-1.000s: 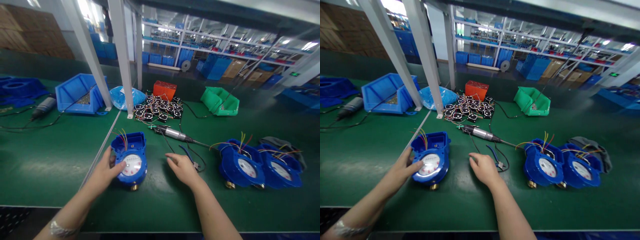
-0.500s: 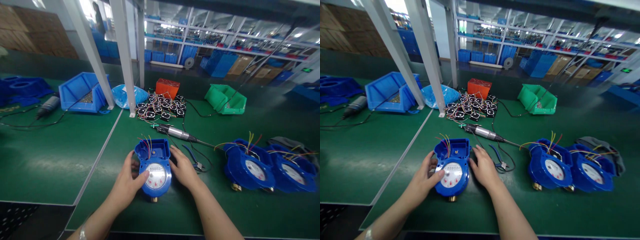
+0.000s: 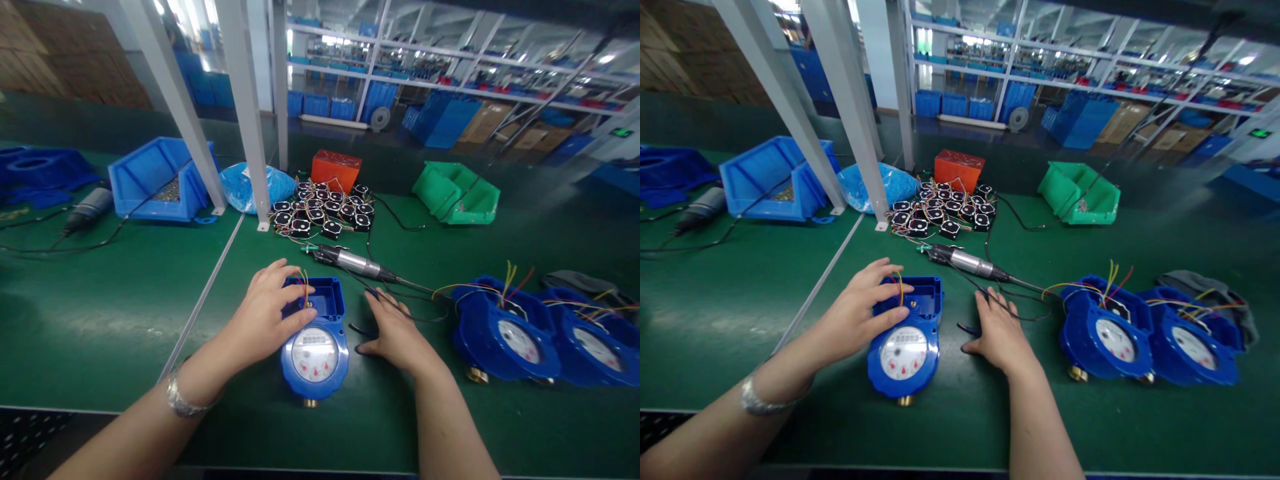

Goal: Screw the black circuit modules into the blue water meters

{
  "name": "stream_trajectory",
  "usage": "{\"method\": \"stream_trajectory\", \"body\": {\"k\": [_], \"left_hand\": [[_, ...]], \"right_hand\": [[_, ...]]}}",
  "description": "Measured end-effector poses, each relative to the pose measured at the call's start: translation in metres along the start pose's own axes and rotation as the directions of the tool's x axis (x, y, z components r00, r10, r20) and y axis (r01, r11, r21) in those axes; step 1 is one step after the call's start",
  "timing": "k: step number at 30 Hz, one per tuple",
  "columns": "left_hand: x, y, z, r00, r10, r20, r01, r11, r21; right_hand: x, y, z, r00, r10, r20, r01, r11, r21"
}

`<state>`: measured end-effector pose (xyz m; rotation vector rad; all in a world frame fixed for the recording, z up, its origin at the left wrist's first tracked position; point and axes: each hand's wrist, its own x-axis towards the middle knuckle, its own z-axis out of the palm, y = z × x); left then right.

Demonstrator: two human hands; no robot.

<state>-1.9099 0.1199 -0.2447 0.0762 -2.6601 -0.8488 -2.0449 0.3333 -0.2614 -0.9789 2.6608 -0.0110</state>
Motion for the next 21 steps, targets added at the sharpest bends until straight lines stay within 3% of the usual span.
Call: {"method": "stream_trajectory", "body": {"k": [6,10,14,17,21], "left_hand": [[0.009,-0.003,-0.005,0.989,0.032,0.142,0.021,0.935,-0.354],[0.007,-0.005,0.003,0.999,-0.013,0.045,0.033,0.880,-0.474],[0.001,-0.004,0.011,0.987,-0.147,-0.062,0.094,0.849,-0.520],[-0.003,-0.002,0.012,0.969,-0.228,-0.091,0.142,0.822,-0.551],[-0.005,-0.001,0.013,0.966,-0.234,-0.111,0.139,0.831,-0.538]], "right_hand": [[0.003,-0.002,0.003,0.995,0.087,-0.046,-0.086,0.996,0.026],[0.002,-0.009,0.009,0.997,0.000,-0.072,0.004,0.998,0.057],[0.001,-0.020,0.011,0.997,-0.067,-0.038,0.069,0.996,0.057],[0.003,-0.026,0.010,0.993,-0.085,-0.086,0.090,0.994,0.067],[0.005,-0.029,0.008,0.983,-0.114,-0.146,0.137,0.978,0.156]]}}
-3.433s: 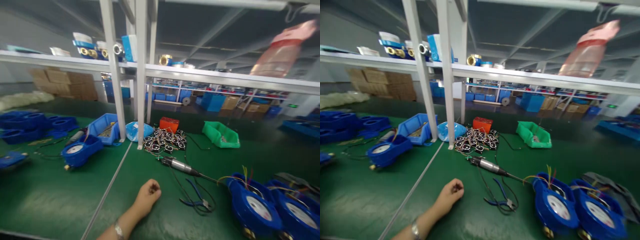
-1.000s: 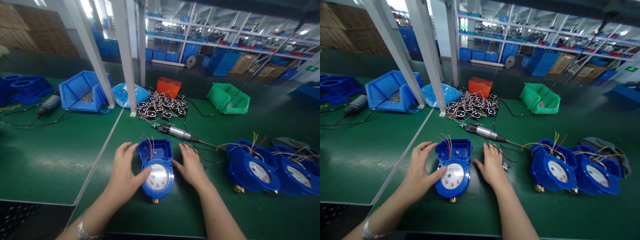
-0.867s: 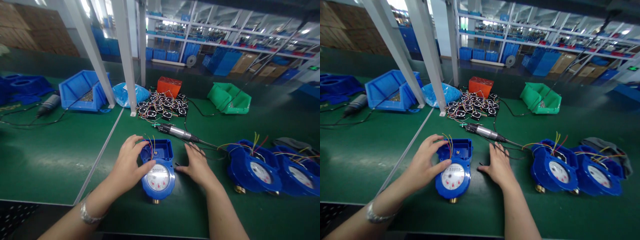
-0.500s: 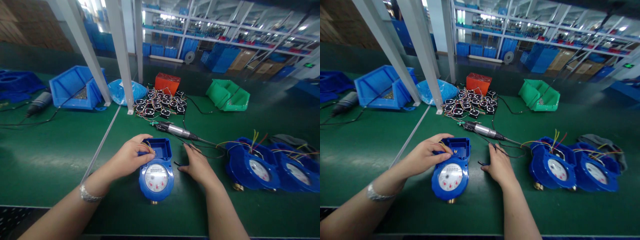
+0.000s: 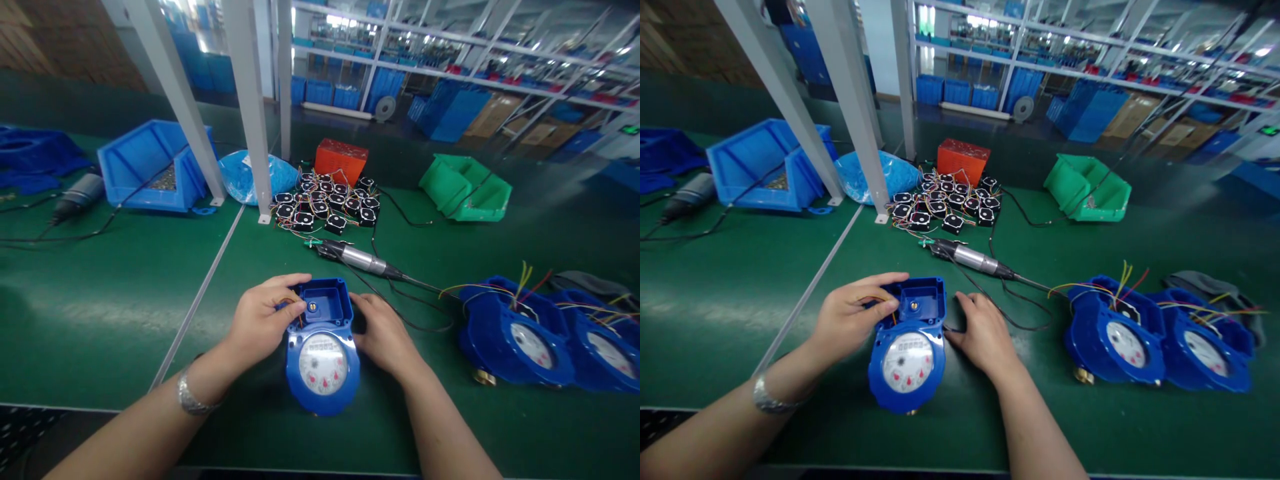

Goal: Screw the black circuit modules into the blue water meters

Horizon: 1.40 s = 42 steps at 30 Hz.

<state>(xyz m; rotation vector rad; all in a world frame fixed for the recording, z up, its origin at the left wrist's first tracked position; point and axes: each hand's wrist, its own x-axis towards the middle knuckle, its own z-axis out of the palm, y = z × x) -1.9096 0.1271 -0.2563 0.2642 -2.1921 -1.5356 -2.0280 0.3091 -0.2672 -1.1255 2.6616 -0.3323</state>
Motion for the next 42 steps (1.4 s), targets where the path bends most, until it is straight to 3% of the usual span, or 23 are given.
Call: {"method": "stream_trajectory", "body": {"k": [4,8,10,12,14,16,19,24,31,37,42], "left_hand": [[-0.003,0.000,0.003,0.999,0.022,0.028,-0.022,1.000,-0.005],[-0.008,-0.005,0.004,1.000,0.007,0.015,-0.006,0.997,-0.074],[-0.010,-0.008,0.005,0.999,0.020,-0.029,-0.023,0.994,-0.111],[-0.011,-0.011,0.006,0.996,0.049,-0.070,-0.057,0.991,-0.118],[-0.011,-0.013,0.008,0.994,0.079,-0.081,-0.088,0.988,-0.123],[-0.011,-0.014,0.010,0.993,0.089,-0.073,-0.099,0.983,-0.154],[-0.011,-0.014,0.012,0.993,0.096,-0.069,-0.109,0.973,-0.205],[-0.011,-0.018,0.010,0.996,0.089,-0.031,-0.094,0.966,-0.239],[-0.008,-0.020,0.009,0.996,0.089,0.017,-0.083,0.970,-0.227],[-0.008,-0.021,0.006,0.993,0.106,0.048,-0.094,0.975,-0.200],[-0.008,-0.020,0.005,0.993,0.097,0.068,-0.082,0.977,-0.197]], "right_hand": [[-0.003,0.006,-0.010,0.999,0.011,-0.047,0.000,0.976,0.218],[-0.009,0.019,-0.026,0.995,0.099,-0.024,-0.074,0.864,0.499],[-0.014,0.024,-0.032,0.992,0.113,-0.057,-0.045,0.735,0.676],[-0.019,0.023,-0.039,0.980,0.102,-0.173,0.091,0.543,0.835],[-0.023,0.014,-0.050,0.945,0.087,-0.316,0.266,0.359,0.895],[-0.026,-0.001,-0.062,0.913,0.051,-0.404,0.376,0.273,0.885],[-0.021,-0.027,-0.074,0.897,-0.031,-0.441,0.434,0.257,0.864],[0.001,-0.050,-0.071,0.905,-0.144,-0.400,0.425,0.263,0.866],[0.013,-0.058,-0.076,0.874,-0.185,-0.450,0.482,0.210,0.851],[0.017,-0.060,-0.056,0.900,-0.340,-0.274,0.350,0.185,0.918],[0.024,-0.057,-0.047,0.893,-0.382,-0.237,0.318,0.164,0.934]]}}
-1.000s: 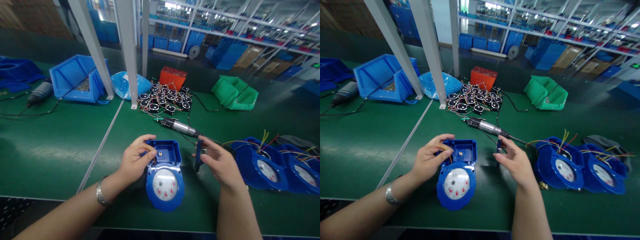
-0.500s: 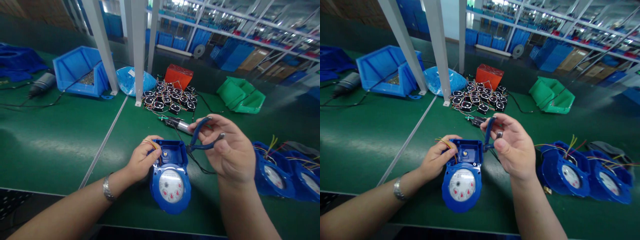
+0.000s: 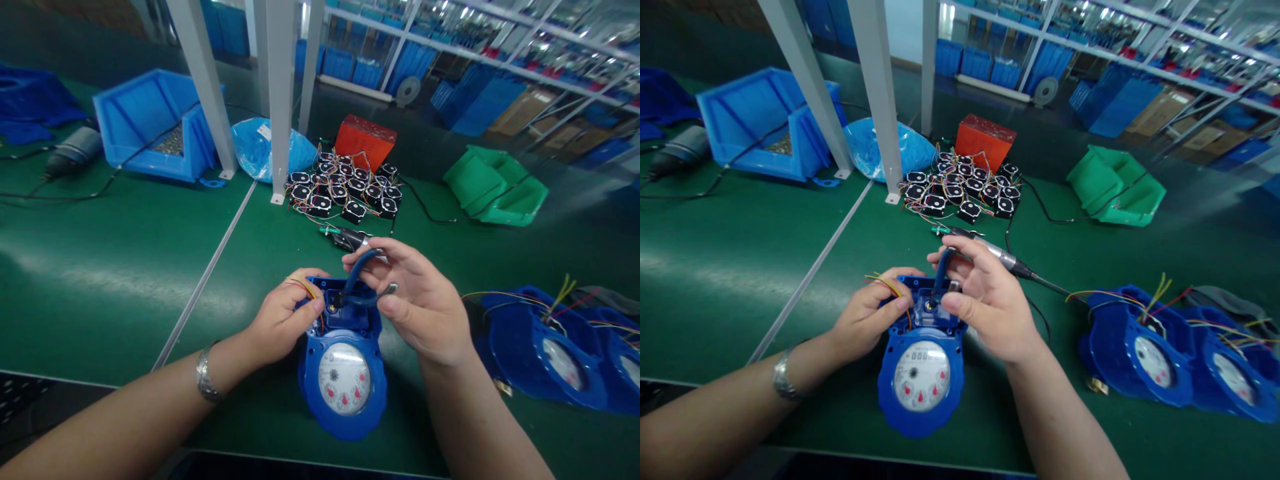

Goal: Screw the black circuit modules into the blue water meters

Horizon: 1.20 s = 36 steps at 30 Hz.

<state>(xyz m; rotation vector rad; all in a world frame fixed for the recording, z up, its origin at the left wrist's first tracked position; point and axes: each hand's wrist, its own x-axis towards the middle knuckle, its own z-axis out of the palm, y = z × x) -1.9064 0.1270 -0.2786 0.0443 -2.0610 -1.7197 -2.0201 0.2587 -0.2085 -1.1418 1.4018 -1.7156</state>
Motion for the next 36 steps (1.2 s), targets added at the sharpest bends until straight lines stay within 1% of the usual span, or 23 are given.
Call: {"method": "stream_trajectory", "body": {"k": [6,13,16,25,31,34,36], "left_hand": [[0.001,-0.001,0.000,1.000,-0.009,0.013,0.009,1.000,0.015],[0.000,0.000,0.002,1.000,0.007,-0.028,-0.007,1.000,0.020],[-0.001,0.000,0.003,0.999,0.020,-0.043,-0.020,1.000,0.018],[-0.002,-0.001,0.003,0.998,0.039,-0.041,-0.038,0.999,0.021],[-0.002,-0.002,0.003,0.997,0.058,-0.046,-0.056,0.998,0.030],[-0.001,-0.003,0.004,0.997,0.060,-0.042,-0.059,0.998,0.029],[-0.001,-0.003,0.004,0.997,0.065,-0.041,-0.064,0.998,0.022]], "right_hand": [[0.000,-0.001,0.000,1.000,0.007,0.030,-0.007,1.000,-0.017],[0.000,-0.002,-0.001,0.998,0.055,-0.038,-0.057,0.995,-0.077],[0.000,-0.001,-0.001,0.998,0.055,-0.042,-0.058,0.996,-0.074],[-0.002,-0.005,0.002,0.996,0.056,-0.067,-0.064,0.992,-0.112],[-0.001,0.002,-0.001,0.997,0.049,-0.064,-0.056,0.993,-0.107],[-0.002,-0.006,0.000,0.997,-0.015,-0.069,0.006,0.993,-0.118],[-0.005,-0.023,0.000,0.981,-0.137,-0.135,0.114,0.980,-0.165]]}}
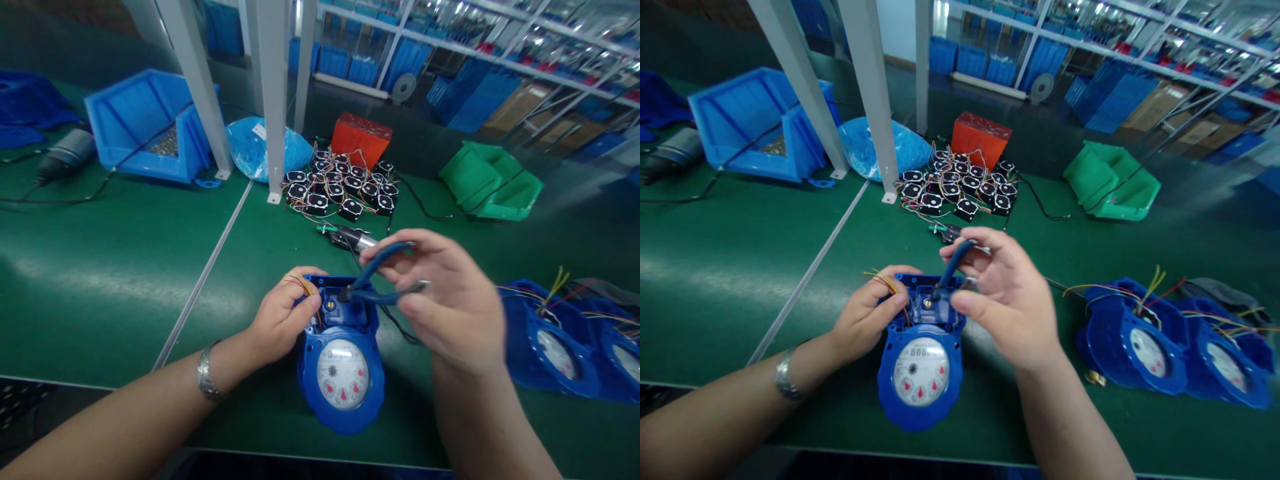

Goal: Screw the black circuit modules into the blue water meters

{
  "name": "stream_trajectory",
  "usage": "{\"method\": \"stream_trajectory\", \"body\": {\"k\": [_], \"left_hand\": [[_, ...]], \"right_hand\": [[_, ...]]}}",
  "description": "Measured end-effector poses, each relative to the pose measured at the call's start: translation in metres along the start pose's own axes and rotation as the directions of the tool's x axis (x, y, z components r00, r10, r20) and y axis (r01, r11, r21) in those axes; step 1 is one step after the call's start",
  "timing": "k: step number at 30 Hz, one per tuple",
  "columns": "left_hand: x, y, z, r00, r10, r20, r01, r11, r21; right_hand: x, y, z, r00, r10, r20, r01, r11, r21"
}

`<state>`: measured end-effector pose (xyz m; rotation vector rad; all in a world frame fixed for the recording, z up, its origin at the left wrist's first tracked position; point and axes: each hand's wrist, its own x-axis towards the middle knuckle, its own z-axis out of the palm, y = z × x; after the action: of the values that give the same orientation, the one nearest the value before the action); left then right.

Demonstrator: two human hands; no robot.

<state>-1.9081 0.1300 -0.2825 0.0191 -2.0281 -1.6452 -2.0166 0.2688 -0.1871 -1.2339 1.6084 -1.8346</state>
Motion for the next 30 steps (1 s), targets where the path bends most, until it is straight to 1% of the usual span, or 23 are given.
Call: {"method": "stream_trajectory", "body": {"k": [1,2,3,4,5,6,8,9,10,11,12,14,16,17,19,21,24,25,27,29,30], "left_hand": [[0.000,0.000,0.000,1.000,0.003,0.002,-0.003,1.000,-0.007],[0.000,0.000,0.000,1.000,0.008,0.004,-0.007,1.000,-0.014],[0.000,0.000,0.000,1.000,0.012,0.007,-0.011,1.000,-0.021],[0.000,0.000,0.000,1.000,0.013,0.007,-0.013,1.000,-0.026],[0.000,0.000,0.000,1.000,0.013,0.005,-0.013,1.000,-0.027],[-0.001,0.000,0.000,1.000,0.014,0.002,-0.014,1.000,-0.027],[-0.001,0.000,0.000,1.000,0.014,-0.006,-0.014,1.000,-0.025],[-0.001,0.000,0.000,1.000,0.014,-0.010,-0.014,1.000,-0.025],[0.000,0.001,0.000,1.000,0.016,-0.012,-0.016,1.000,-0.025],[0.000,0.001,0.001,1.000,0.017,-0.013,-0.017,1.000,-0.025],[0.000,0.001,0.001,1.000,0.017,-0.015,-0.017,1.000,-0.026],[0.000,0.002,0.001,1.000,0.015,-0.016,-0.016,0.999,-0.030],[0.000,0.002,0.002,1.000,0.016,-0.021,-0.017,0.999,-0.040],[0.000,0.002,0.002,1.000,0.015,-0.023,-0.016,0.999,-0.045],[0.000,0.001,0.001,1.000,0.015,-0.022,-0.017,0.999,-0.052],[0.000,0.001,0.001,1.000,0.013,-0.016,-0.014,0.999,-0.050],[-0.001,-0.001,0.000,1.000,0.006,-0.004,-0.006,0.999,-0.048],[-0.001,-0.002,0.000,1.000,0.001,-0.001,-0.001,0.999,-0.049],[0.000,-0.003,0.001,1.000,-0.002,0.008,0.002,0.999,-0.052],[0.000,-0.003,0.001,1.000,0.004,0.011,-0.003,0.998,-0.055],[0.000,-0.003,0.001,1.000,0.010,0.011,-0.010,0.998,-0.057]], "right_hand": [[-0.001,-0.011,-0.002,0.994,-0.086,-0.064,0.084,0.996,-0.036],[-0.003,-0.023,-0.006,0.978,-0.160,-0.133,0.149,0.985,-0.088],[-0.005,-0.033,-0.010,0.957,-0.210,-0.199,0.181,0.972,-0.152],[-0.008,-0.041,-0.014,0.941,-0.229,-0.250,0.177,0.961,-0.213],[-0.011,-0.045,-0.019,0.936,-0.214,-0.281,0.139,0.954,-0.265],[-0.014,-0.045,-0.025,0.941,-0.163,-0.295,0.068,0.949,-0.307],[-0.022,-0.034,-0.035,0.955,0.014,-0.295,-0.135,0.909,-0.394],[-0.025,-0.024,-0.039,0.953,0.109,-0.281,-0.234,0.858,-0.458],[-0.028,-0.012,-0.041,0.938,0.212,-0.273,-0.333,0.770,-0.544],[-0.031,0.000,-0.043,0.911,0.306,-0.275,-0.411,0.651,-0.638],[-0.033,0.011,-0.042,0.880,0.386,-0.277,-0.454,0.514,-0.728],[-0.036,0.029,-0.037,0.824,0.494,-0.279,-0.448,0.264,-0.854],[-0.038,0.040,-0.029,0.774,0.563,-0.289,-0.393,0.069,-0.917],[-0.038,0.043,-0.025,0.756,0.584,-0.296,-0.363,-0.002,-0.932],[-0.039,0.046,-0.019,0.737,0.600,-0.310,-0.319,-0.095,-0.943],[-0.038,0.044,-0.017,0.735,0.605,-0.307,-0.291,-0.127,-0.948],[-0.028,0.035,-0.023,0.741,0.610,-0.281,-0.258,-0.128,-0.958],[-0.022,0.031,-0.027,0.757,0.594,-0.273,-0.250,-0.123,-0.960],[-0.002,0.027,-0.035,0.816,0.516,-0.260,-0.246,-0.096,-0.964],[0.025,0.030,-0.042,0.871,0.422,-0.254,-0.249,-0.067,-0.966],[0.040,0.035,-0.045,0.886,0.388,-0.253,-0.250,-0.060,-0.967]]}}
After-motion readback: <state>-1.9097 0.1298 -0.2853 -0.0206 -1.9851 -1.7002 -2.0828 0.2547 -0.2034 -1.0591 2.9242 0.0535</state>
